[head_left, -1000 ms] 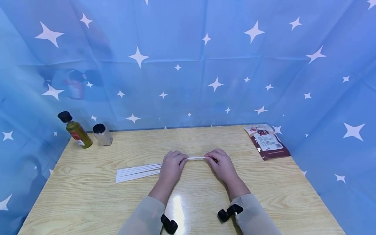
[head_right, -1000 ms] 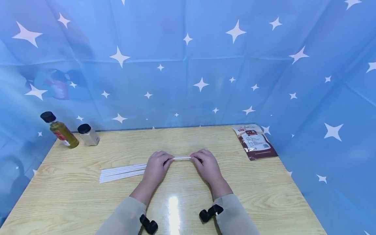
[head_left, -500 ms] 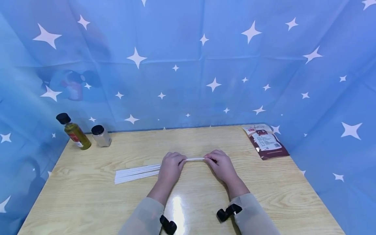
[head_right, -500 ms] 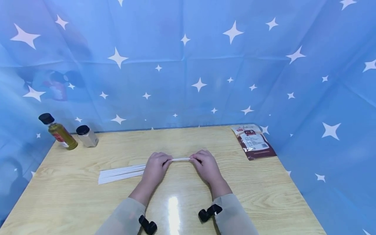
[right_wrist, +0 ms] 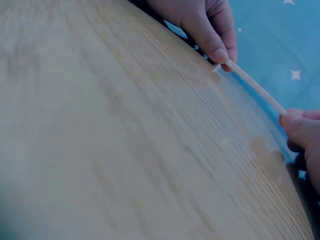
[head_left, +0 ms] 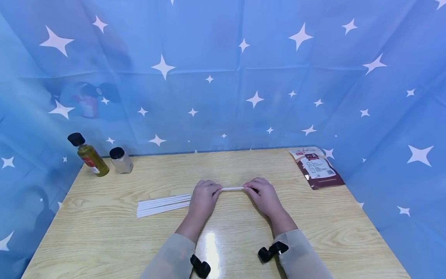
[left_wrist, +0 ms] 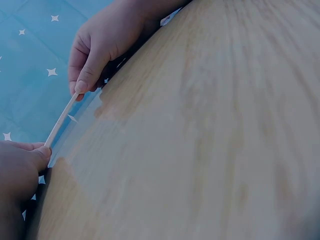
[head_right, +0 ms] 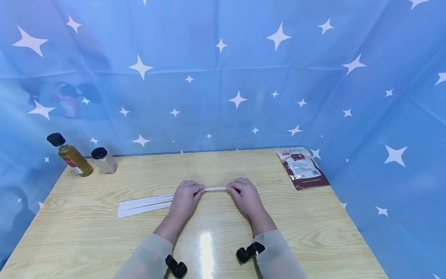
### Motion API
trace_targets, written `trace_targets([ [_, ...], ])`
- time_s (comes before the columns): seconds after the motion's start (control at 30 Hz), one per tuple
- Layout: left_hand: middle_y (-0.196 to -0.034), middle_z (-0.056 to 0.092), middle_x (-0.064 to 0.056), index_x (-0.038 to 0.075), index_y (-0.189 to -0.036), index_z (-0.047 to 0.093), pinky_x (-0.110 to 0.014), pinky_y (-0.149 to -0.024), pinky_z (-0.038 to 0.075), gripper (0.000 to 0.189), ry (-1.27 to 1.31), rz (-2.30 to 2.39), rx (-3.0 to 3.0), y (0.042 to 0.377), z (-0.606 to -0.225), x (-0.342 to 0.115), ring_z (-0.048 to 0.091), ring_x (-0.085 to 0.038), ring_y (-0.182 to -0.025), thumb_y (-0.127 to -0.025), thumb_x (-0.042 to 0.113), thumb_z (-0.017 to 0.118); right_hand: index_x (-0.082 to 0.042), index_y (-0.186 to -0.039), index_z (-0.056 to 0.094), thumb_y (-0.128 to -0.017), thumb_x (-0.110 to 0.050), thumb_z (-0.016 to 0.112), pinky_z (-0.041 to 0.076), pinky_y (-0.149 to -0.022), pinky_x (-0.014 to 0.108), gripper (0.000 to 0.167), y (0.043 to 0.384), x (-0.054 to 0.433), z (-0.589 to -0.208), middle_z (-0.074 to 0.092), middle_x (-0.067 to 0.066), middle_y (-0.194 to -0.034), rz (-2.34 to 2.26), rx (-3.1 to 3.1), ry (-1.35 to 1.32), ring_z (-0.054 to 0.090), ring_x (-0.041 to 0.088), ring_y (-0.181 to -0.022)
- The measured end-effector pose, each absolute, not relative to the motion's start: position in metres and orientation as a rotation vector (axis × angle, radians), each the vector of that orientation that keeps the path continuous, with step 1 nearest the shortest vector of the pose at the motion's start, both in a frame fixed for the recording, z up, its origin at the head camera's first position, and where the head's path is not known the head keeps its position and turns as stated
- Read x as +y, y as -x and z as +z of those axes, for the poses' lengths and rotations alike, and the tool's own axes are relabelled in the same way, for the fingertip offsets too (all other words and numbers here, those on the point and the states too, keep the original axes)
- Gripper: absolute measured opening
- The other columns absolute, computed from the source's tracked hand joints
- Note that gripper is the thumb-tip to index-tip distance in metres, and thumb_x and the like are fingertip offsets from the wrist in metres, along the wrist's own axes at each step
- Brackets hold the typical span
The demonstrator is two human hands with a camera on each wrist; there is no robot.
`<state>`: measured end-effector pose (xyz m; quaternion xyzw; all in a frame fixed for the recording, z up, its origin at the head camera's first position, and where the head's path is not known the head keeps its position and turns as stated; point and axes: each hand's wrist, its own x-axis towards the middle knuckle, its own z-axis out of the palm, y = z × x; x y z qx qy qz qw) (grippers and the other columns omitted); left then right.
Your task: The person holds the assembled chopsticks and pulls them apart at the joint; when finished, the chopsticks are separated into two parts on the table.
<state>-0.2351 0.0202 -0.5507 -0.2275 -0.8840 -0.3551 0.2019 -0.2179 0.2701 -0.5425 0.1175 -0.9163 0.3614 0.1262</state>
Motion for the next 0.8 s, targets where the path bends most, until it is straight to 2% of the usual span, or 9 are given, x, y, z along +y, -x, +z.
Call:
trace_targets([
  [0.13,-0.096,0.078,-0.001,0.014,-0.099,0.086,-0.034,-0.082,0.059,0.006,0.639,-0.993,-2.487,0.235,-0.552,0.023,0.068,-0.021,-0.091,-0.093,0.013,0.085,-0.015,-0.105,0.083,-0.101,-0.016,0.076,0.055,-0.085,0.042,0.008,0.216,0.275,-0.541,0.071,-0.007,-0.098,1.055,-2.674,-0.329,0.064,0.017,-0.096],
  [0.4,-0.094,0.077,-0.003,0.010,-0.100,0.085,-0.034,-0.081,0.060,0.007,0.517,-0.993,-2.488,0.234,-0.549,0.016,0.068,-0.022,-0.092,-0.093,0.012,0.085,-0.010,-0.106,0.084,-0.100,-0.013,0.077,0.056,-0.077,0.032,0.010,0.219,0.289,-0.541,0.073,-0.001,-0.100,1.178,-2.549,-0.188,0.067,0.017,-0.089],
  [0.8,-0.093,0.076,-0.003,0.010,-0.098,0.085,-0.037,-0.082,0.058,0.007,0.546,-0.910,-2.467,0.235,-0.552,0.018,0.067,-0.023,-0.089,-0.092,0.012,0.087,-0.013,-0.109,0.084,-0.100,-0.014,0.078,0.052,-0.073,0.035,0.011,0.222,0.288,-0.541,0.071,0.000,-0.103,1.063,-2.577,-0.303,0.062,0.017,-0.087],
])
